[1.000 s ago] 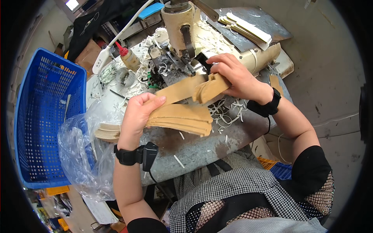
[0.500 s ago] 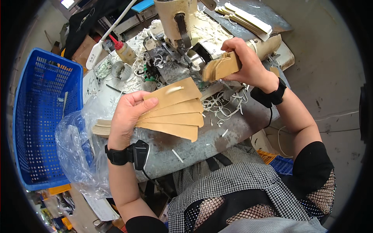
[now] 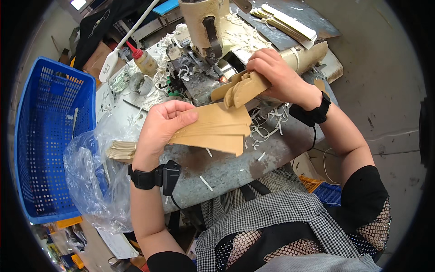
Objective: Using a skiving or thinning machine to reduce the thickness of shoe material pieces.
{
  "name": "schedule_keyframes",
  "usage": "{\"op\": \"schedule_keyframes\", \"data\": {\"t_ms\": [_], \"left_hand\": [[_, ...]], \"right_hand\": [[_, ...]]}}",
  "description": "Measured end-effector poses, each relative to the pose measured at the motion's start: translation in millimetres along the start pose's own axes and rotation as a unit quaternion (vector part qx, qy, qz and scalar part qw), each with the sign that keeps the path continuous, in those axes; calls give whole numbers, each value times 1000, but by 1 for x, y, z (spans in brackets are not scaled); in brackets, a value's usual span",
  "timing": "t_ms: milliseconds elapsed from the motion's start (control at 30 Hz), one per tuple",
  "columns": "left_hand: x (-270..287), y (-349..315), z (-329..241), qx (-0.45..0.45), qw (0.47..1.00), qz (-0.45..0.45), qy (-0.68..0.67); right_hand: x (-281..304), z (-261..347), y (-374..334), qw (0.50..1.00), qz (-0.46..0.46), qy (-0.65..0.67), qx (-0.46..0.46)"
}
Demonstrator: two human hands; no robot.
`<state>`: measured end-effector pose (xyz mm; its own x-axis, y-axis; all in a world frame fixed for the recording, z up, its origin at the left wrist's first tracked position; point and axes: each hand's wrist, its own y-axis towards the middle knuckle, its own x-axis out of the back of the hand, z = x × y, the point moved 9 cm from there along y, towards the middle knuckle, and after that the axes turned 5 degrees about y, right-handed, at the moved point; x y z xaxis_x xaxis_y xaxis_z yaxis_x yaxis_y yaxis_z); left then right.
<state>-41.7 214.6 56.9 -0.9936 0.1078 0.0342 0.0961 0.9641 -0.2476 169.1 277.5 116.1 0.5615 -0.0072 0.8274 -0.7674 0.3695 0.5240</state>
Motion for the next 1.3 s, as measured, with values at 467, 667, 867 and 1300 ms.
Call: {"op": "schedule_keyframes", "data": {"t_ms": [467, 667, 867, 1300], "left_hand": [[26, -2, 3, -4, 999, -31, 6], [22, -7, 0, -9, 999, 31, -8], [36, -3, -4, -25, 999, -26, -33], [28, 14, 1, -29, 998, -61, 17]], "right_hand": [[28, 2, -13, 993, -102, 66, -3], [31, 9, -12, 990, -118, 74, 4], [41, 7, -14, 985, -167, 39, -3], [17, 11, -2, 998, -26, 50, 2]]}}
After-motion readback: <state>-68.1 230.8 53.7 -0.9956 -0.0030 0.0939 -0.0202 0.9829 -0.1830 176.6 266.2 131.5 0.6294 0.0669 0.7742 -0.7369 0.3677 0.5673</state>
